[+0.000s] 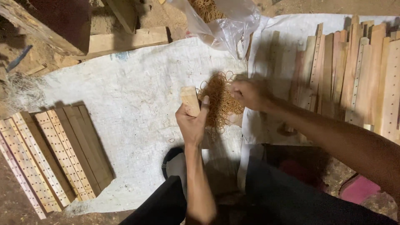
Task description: Wrapping rubber bands around wooden slats and organizing them into stacks
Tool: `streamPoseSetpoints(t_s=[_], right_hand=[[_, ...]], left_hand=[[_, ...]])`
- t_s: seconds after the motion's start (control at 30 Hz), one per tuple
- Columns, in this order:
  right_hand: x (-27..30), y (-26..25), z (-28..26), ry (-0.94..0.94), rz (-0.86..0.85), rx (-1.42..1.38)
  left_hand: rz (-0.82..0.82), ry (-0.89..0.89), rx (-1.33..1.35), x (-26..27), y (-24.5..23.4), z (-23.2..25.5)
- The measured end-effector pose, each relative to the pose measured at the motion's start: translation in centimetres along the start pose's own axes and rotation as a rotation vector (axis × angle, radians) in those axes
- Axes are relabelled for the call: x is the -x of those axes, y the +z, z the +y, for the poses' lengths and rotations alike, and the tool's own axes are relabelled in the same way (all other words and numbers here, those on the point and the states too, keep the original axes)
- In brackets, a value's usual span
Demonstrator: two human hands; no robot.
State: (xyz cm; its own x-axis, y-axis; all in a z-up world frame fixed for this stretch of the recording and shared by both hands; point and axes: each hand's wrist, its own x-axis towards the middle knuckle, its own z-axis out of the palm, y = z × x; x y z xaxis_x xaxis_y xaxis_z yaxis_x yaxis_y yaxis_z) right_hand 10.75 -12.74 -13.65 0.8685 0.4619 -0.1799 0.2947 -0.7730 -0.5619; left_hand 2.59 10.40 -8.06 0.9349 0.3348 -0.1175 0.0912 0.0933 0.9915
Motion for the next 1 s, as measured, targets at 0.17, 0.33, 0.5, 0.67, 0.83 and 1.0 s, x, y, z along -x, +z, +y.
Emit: streamPoseSetpoints(t_s=[0.17, 0.33, 0.5, 0.67, 0.83, 1.0], right_hand=[[0.3, 3.8, 3.2, -0.549, 0.144, 0.048], [0.7, 8.0, 5.4, -0.393, -0.013, 0.506], [0.8, 7.8, 5.5, -0.352, -0.057, 0.537], [0.7, 4.1, 3.7, -0.088, -0.076, -0.341], [-0.3, -7.0, -6.4, -0.017, -0.012, -0.655], [1.6, -12.9, -13.3, 0.010, 0.022, -0.745]], left_hand=[[0.008, -0.119, -0.015, 0.2, 1.1, 1.8], [-0.010, -0.140, -0.010, -0.2, 1.0, 2.6], [-0.022, -0.135, -0.034, -0.4, 0.7, 2.2], [-0.073, -0.199, -0.037, 0.2, 1.2, 3.3], [-0.131, -0.157, -0.035, 0.8, 1.6, 3.8], [-0.231, -0.044, -0.067, 1.6, 1.9, 4.2]])
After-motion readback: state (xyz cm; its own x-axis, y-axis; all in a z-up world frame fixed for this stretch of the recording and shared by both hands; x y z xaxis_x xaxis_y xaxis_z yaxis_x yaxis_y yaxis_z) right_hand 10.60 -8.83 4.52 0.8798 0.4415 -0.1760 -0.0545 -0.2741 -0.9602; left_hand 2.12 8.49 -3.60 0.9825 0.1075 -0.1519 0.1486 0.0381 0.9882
